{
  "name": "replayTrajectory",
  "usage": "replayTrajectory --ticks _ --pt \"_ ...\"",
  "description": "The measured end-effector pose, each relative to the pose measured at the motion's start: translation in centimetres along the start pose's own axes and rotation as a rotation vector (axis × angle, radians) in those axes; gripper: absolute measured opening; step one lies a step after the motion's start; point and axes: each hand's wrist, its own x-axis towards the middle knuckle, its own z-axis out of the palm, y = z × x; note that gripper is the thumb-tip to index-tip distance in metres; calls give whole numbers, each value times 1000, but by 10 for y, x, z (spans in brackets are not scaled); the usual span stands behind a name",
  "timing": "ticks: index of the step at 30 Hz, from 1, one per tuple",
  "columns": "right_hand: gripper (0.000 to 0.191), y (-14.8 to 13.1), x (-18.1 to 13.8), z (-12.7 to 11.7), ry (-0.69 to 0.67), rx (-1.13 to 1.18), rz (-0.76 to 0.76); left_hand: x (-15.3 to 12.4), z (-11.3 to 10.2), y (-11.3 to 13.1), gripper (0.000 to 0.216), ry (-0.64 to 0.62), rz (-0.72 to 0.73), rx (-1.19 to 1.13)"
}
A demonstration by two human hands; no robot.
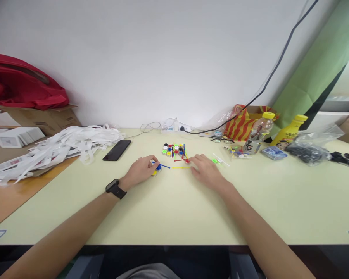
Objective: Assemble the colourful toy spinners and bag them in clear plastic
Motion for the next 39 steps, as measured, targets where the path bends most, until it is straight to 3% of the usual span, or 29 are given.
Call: replayTrajectory --ticks 4,8,12,16,19,22,25,28,32,35,39 --pt "27 -19 3 9 -107 63 -133 -4 4 4 34 -1 52 -81" --pt "19 -18 3 12 -100 64 -112 -4 9 3 43 -68 55 -256" --pt "16 -13 1 12 -65 107 -76 -7 11 8 52 -221 12 -551" --pt "14 -15 0 12 -76 158 -64 -15 9 18 47 -377 122 -667" --pt "15 -18 1 11 -74 203 -43 -19 8 24 41 -426 236 -679" --pt "12 -19 1 9 -59 269 14 -18 10 24 37 -339 289 -630" --pt "9 -19 1 7 -47 359 71 -15 12 20 35 -151 338 -417" --pt "8 -22 1 7 -32 414 97 -13 13 18 27 -68 421 -253" --pt "7 -27 0 9 -1 461 128 -15 13 21 25 -114 466 -258" --pt "10 -30 0 12 33 500 135 -19 13 25 38 -214 502 -330" --pt "19 -33 1 14 29 550 110 -20 18 24 45 -259 424 -437"
